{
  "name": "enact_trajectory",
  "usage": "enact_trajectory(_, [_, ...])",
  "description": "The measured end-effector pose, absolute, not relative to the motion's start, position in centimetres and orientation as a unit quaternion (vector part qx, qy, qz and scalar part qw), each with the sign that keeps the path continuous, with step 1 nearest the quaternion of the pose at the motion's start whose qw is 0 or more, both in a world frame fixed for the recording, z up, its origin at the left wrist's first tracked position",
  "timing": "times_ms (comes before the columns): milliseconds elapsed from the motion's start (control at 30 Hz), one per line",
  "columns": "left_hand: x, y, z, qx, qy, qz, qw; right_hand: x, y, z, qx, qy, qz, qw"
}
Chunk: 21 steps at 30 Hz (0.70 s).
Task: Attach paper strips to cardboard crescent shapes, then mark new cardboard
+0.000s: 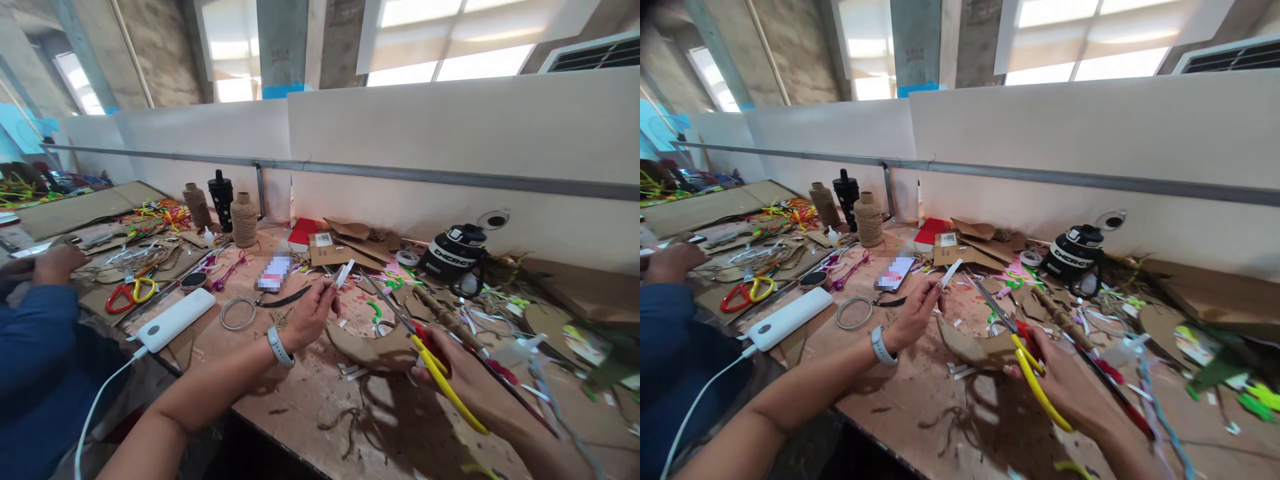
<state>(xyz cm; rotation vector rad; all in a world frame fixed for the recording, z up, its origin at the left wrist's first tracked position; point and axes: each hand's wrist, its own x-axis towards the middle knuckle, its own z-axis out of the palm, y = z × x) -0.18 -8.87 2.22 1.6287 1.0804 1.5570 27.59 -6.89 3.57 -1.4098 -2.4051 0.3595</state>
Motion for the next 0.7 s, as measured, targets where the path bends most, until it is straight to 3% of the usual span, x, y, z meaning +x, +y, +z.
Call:
enact_trajectory(167, [-0.1,-8.7,1.9,0.622,0.408,0.587,0.321,26.4,-7.6,4.1,-0.494,-0.834,0.202,0.141])
enact_trajectory(700, [0.0,-8.8,1.7,0.632,0.407,0.576,0.322,25.3,-8.3,4.8,-0.497,-0.841,0.146,0.158])
